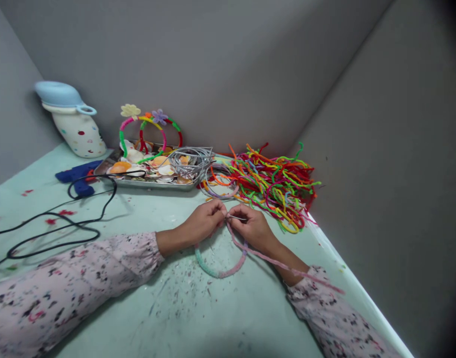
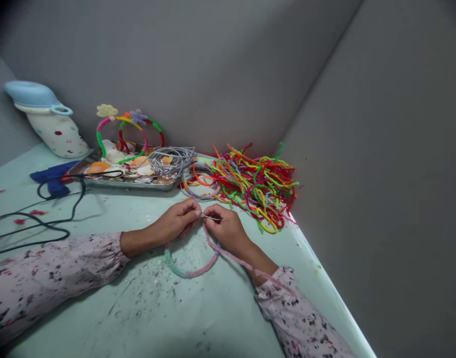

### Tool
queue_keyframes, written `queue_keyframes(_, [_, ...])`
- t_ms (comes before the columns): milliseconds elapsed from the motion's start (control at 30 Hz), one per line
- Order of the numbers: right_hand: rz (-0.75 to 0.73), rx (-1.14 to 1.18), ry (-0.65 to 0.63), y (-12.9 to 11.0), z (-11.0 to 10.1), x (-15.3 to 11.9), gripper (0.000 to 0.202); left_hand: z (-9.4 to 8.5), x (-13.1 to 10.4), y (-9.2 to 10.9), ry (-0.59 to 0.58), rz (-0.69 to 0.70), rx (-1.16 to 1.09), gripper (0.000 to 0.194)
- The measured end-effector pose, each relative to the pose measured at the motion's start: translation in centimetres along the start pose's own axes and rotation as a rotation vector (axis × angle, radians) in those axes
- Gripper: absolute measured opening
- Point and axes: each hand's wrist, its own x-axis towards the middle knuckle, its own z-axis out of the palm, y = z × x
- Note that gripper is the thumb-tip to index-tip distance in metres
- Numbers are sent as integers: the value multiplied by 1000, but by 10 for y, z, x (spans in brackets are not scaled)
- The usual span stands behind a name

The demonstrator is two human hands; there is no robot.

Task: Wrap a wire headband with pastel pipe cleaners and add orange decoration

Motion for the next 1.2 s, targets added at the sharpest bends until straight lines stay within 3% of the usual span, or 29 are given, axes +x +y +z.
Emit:
queue_keyframes(300, [-97, -153, 65, -1, 1, -2, 14, -2, 3, -2, -43, -11, -77, 18])
queue_keyframes(667, [97, 233, -99, -2, -4, 0, 12, 1, 2, 0, -31, -29, -92, 18])
queue_keyframes(867, [3, 25, -7, -4, 1, -1, 9, 1, 2, 0, -25, -18, -90, 18])
queue_keyframes(1200, [-113, -211, 43, -8, -6, -3, 8, 2, 2, -3, -14, -16, -74, 16])
